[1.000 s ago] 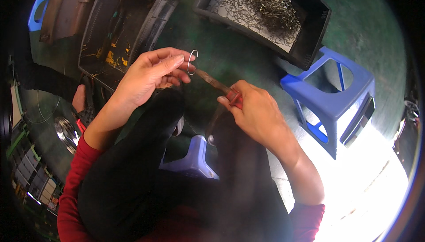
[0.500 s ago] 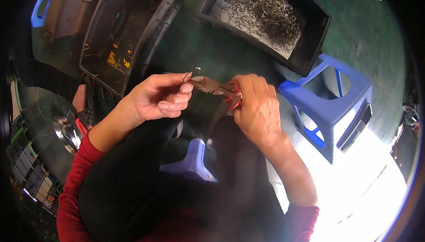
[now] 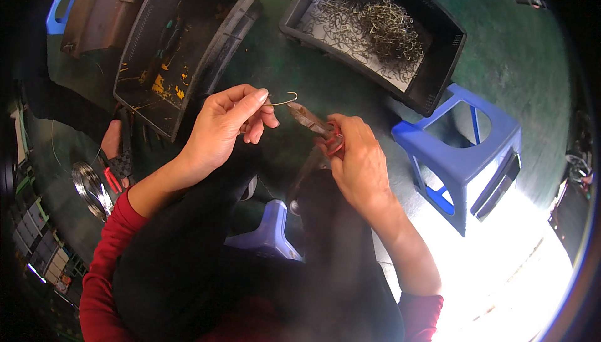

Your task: The person uses pliers to bend small metal wires into loop shapes. They pick up wires from a black tray, bend them with the pliers, and place the finished pieces back into the tray.

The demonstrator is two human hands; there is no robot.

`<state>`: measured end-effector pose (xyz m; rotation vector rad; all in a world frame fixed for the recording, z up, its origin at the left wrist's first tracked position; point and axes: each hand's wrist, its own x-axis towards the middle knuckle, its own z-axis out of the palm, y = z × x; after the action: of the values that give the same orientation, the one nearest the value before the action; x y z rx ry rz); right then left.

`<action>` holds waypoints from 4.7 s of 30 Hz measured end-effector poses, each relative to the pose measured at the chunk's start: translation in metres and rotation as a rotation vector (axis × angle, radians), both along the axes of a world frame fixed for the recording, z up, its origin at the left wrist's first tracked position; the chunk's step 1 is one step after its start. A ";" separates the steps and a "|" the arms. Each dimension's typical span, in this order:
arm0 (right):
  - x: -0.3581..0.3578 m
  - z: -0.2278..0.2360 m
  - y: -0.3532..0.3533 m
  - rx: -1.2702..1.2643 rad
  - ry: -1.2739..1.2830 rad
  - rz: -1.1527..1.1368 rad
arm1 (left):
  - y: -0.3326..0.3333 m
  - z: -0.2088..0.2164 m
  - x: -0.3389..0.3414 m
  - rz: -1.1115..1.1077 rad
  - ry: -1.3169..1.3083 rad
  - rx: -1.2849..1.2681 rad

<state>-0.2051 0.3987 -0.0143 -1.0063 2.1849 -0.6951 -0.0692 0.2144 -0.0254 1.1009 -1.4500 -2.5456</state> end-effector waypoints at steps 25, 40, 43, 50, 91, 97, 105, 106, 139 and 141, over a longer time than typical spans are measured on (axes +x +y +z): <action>0.000 0.011 -0.009 0.048 -0.251 -0.075 | -0.005 -0.006 0.002 -0.153 0.077 0.483; 0.002 0.002 -0.010 0.036 -0.048 -0.089 | 0.007 0.015 0.001 -0.024 0.041 0.476; 0.002 0.000 -0.011 0.010 -0.005 -0.079 | 0.010 0.019 0.001 0.007 0.023 0.490; 0.002 -0.004 -0.010 -0.018 0.055 -0.057 | 0.014 0.022 0.001 0.050 -0.009 0.584; -0.002 -0.031 0.025 0.283 -0.374 -0.197 | 0.029 0.097 -0.021 -0.350 1.198 -1.558; 0.004 -0.038 0.026 0.270 -0.415 -0.191 | 0.035 0.122 0.000 -0.073 1.172 -1.595; 0.012 -0.029 0.010 0.282 -0.330 -0.145 | 0.000 0.134 0.023 -0.186 1.190 -1.561; 0.013 -0.031 0.010 0.307 -0.377 -0.151 | -0.016 0.139 0.028 -0.313 1.155 -1.576; 0.053 -0.080 0.035 0.515 -0.219 0.191 | -0.090 -0.094 0.140 0.121 -0.231 -1.145; 0.053 -0.081 0.032 0.490 -0.226 0.185 | -0.114 -0.117 0.135 0.164 -0.216 -1.158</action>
<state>-0.1523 0.4309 -0.0948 -0.8104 1.9003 -0.1604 0.0654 0.1007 -0.1424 1.1288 -2.2235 -1.0690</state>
